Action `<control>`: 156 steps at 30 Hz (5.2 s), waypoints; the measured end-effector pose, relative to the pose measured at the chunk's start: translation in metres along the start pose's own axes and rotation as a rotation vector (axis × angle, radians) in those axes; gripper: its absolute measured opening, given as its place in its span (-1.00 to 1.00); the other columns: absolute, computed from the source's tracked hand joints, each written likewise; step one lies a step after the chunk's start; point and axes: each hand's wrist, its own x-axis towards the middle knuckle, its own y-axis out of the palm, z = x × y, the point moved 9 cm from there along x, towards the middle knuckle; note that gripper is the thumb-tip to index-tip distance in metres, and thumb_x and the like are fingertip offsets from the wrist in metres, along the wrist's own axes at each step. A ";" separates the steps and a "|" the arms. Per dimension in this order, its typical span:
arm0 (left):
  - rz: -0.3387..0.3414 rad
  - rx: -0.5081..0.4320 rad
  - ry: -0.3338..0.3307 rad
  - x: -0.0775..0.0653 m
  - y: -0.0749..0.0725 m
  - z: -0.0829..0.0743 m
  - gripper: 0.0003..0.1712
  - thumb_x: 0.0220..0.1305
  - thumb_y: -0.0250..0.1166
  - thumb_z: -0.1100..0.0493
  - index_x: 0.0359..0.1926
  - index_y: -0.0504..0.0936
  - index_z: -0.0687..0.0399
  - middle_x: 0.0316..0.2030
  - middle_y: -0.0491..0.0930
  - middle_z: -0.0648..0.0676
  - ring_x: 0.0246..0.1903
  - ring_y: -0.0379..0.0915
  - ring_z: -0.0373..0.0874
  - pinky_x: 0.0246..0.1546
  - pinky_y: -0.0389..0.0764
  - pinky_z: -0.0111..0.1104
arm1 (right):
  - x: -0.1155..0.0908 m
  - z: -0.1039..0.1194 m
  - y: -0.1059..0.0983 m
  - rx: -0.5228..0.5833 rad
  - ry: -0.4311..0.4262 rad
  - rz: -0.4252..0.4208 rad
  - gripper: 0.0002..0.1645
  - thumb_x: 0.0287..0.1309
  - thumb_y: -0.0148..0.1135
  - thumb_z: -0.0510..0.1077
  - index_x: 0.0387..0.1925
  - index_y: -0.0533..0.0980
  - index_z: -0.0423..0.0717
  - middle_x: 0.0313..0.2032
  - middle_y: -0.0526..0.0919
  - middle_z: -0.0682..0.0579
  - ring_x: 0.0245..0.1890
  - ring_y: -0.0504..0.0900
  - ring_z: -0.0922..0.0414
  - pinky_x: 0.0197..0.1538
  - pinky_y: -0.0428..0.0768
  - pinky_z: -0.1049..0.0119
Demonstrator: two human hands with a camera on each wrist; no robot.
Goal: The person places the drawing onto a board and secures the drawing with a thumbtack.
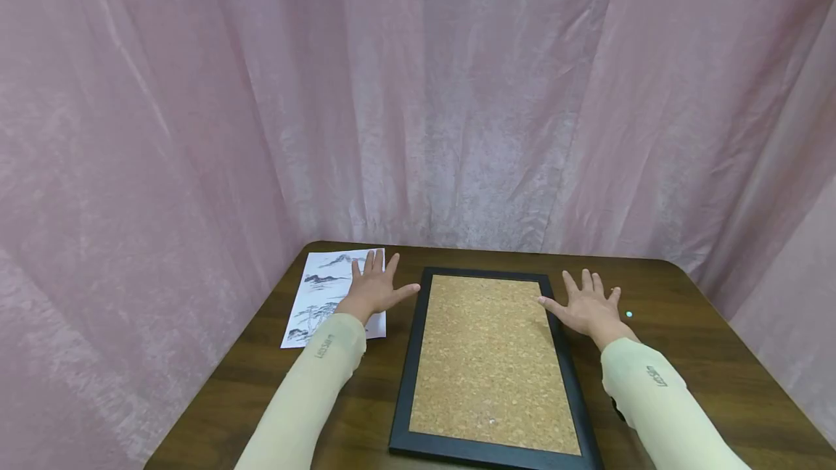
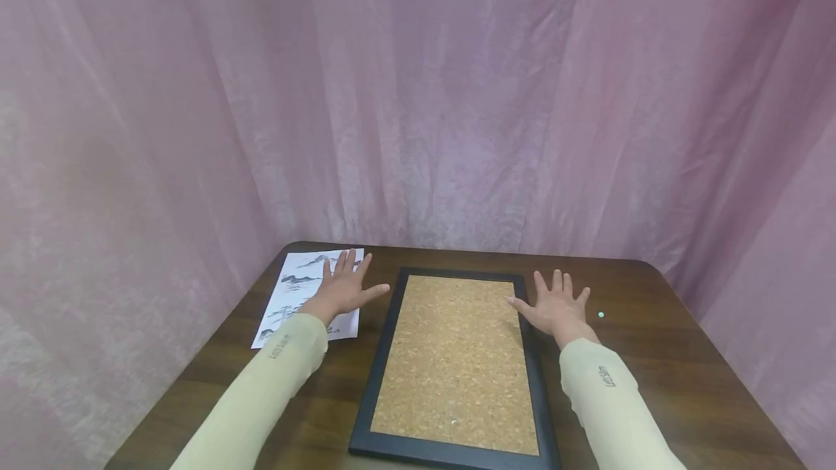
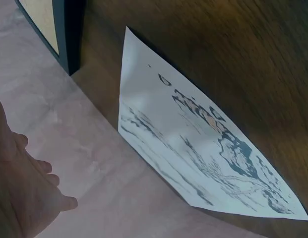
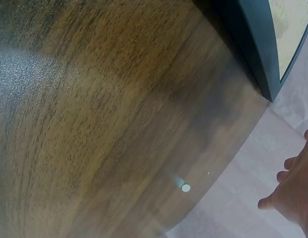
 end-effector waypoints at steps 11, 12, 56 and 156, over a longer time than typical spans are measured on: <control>-0.010 -0.033 -0.015 0.000 -0.006 0.018 0.09 0.00 -0.30 -0.62 0.42 -0.20 -0.12 0.37 -0.37 0.25 0.32 -0.60 0.13 0.12 -0.57 0.14 | -0.002 -0.007 -0.006 0.010 0.009 0.007 0.19 0.00 -0.25 0.57 0.37 -0.08 -0.22 0.28 -0.23 -0.50 0.24 -0.28 -0.43 0.01 -0.39 -0.44; -0.014 -0.034 -0.019 -0.001 -0.008 0.019 0.10 -0.01 -0.30 -0.62 0.42 -0.19 -0.12 0.37 -0.36 0.25 0.32 -0.59 0.12 0.13 -0.56 0.14 | -0.002 -0.008 -0.006 0.012 0.011 0.010 0.19 0.00 -0.26 0.58 0.37 -0.08 -0.23 0.28 -0.23 -0.50 0.24 -0.28 -0.43 0.01 -0.39 -0.43; -0.074 -0.400 -0.231 -0.032 -0.024 0.150 0.14 0.10 0.01 -0.43 0.40 -0.25 0.19 0.31 -0.16 0.43 0.25 -0.26 0.39 0.09 -0.06 0.25 | -0.012 -0.053 -0.016 0.115 0.048 -0.009 0.18 0.06 -0.17 0.50 0.36 -0.18 -0.31 0.23 -0.21 -0.57 0.17 -0.22 -0.51 0.02 -0.15 -0.43; -0.149 -0.549 -0.631 -0.100 0.047 0.224 -0.33 0.09 0.27 0.03 0.13 0.33 0.35 0.07 0.10 0.50 0.10 -0.06 0.43 0.05 0.00 0.16 | -0.031 -0.147 0.012 0.515 0.559 -0.200 -0.53 0.17 0.11 0.01 -0.07 0.52 -0.31 0.05 0.40 -0.35 0.04 0.21 -0.32 0.10 0.12 -0.08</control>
